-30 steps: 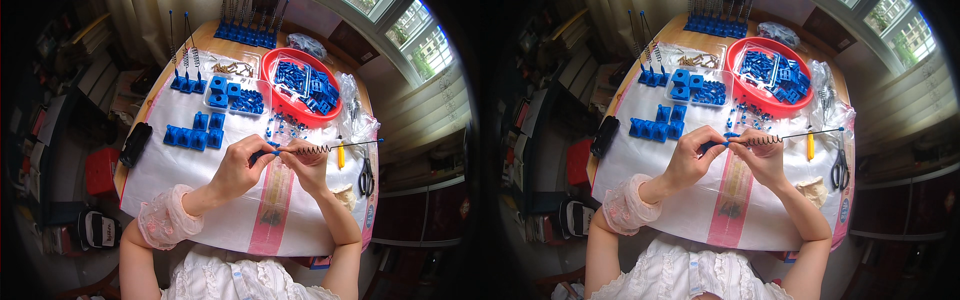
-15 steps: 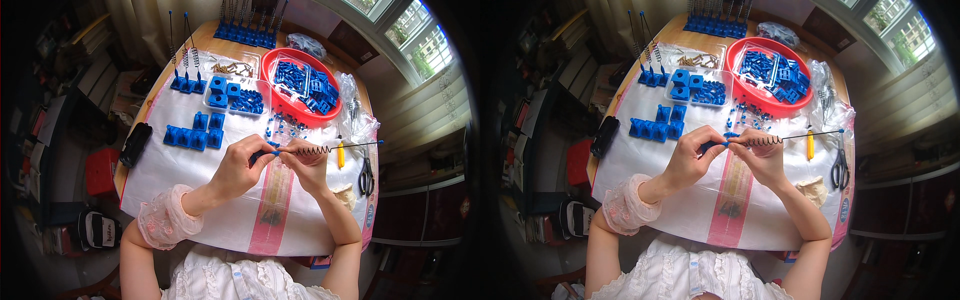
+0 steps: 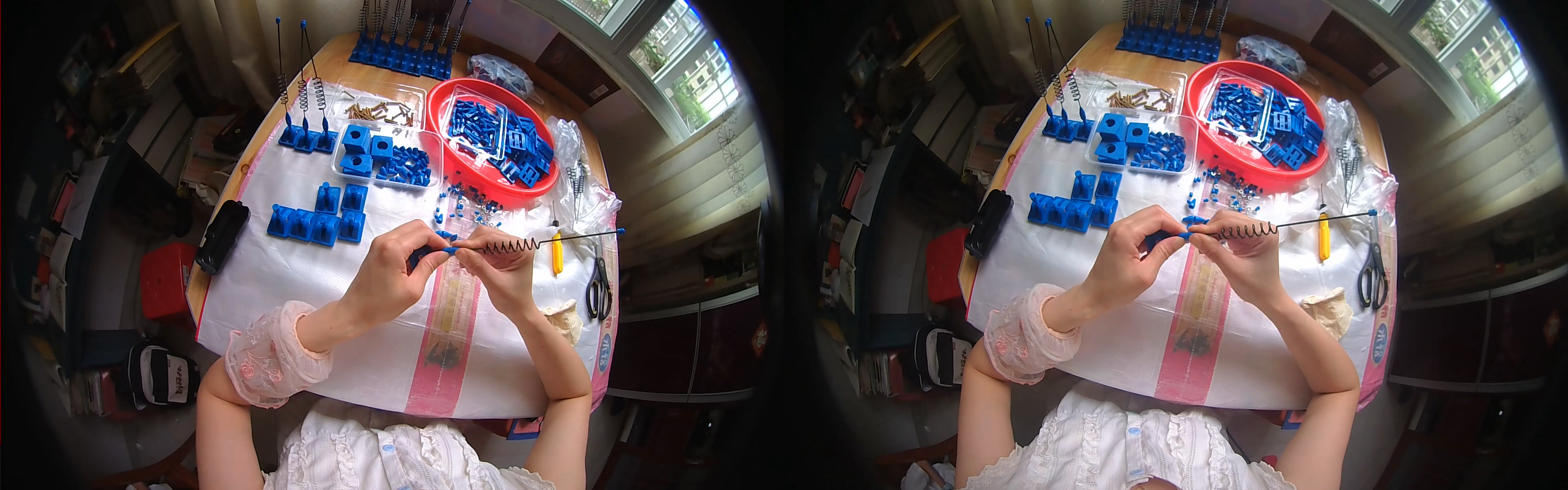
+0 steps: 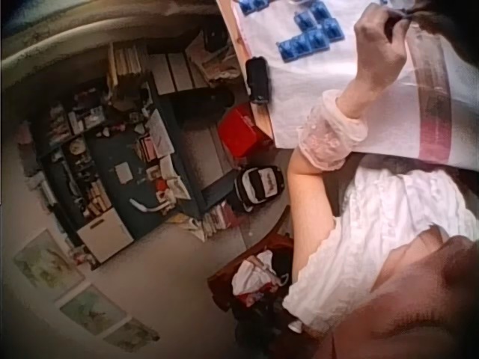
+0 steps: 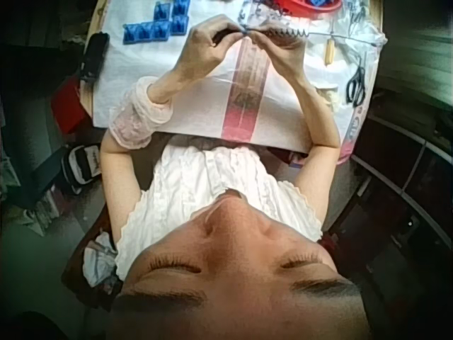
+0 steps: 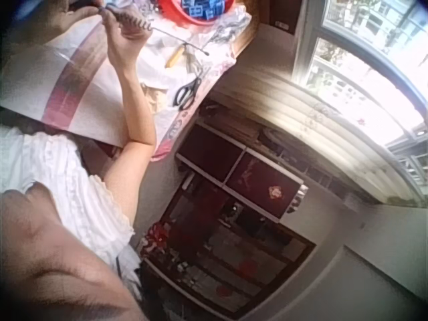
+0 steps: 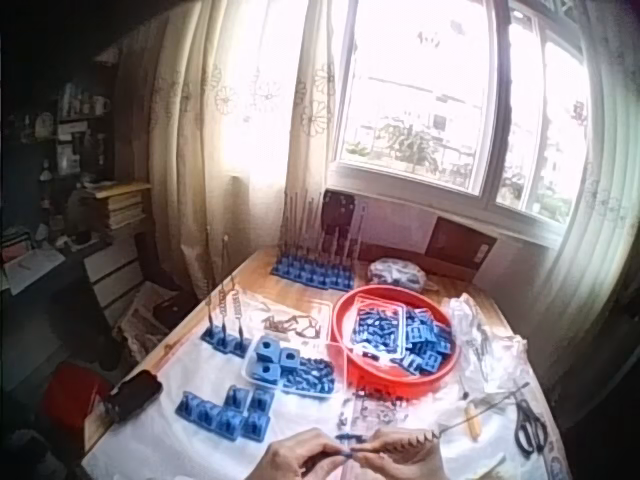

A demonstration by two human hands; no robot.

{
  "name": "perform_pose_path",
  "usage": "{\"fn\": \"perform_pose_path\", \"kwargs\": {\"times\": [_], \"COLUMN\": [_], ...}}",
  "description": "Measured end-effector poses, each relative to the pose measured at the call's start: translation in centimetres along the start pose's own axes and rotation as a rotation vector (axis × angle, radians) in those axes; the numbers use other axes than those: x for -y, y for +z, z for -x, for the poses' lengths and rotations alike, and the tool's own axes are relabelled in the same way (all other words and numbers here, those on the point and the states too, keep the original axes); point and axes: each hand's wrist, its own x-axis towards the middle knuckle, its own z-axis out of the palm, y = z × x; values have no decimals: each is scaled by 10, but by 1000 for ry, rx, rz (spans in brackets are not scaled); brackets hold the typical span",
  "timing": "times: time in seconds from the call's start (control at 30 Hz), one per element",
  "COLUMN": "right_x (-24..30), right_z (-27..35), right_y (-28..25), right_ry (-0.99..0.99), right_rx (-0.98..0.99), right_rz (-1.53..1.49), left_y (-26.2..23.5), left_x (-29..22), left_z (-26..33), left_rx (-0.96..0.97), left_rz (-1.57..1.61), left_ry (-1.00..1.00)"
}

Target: Assembling complex components using a metal spring coil, a rod, and blue plastic blocks.

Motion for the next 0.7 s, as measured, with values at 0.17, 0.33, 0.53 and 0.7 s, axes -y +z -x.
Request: {"fn": "perform_pose_path", "kwargs": {"times": [0.17,0.33,0.53,0.7], "right_x": [-2,-3,-8,-11], "right_z": [1,0,2,2], "right_y": [-1,0,0,-3], "right_ry": [2,-8,-38,-84], "right_rx": [-2,-6,-25,-10], "right_rz": [0,5,25,93], "left_y": [0,0,3,1], "left_x": [-1,0,5,6], "left_z": [0,0,0,-2], "left_rx": [5,4,-27,-33], "left_rz": [6,-6,-66,-149], "left_ry": [-14,-8,100,227]}}
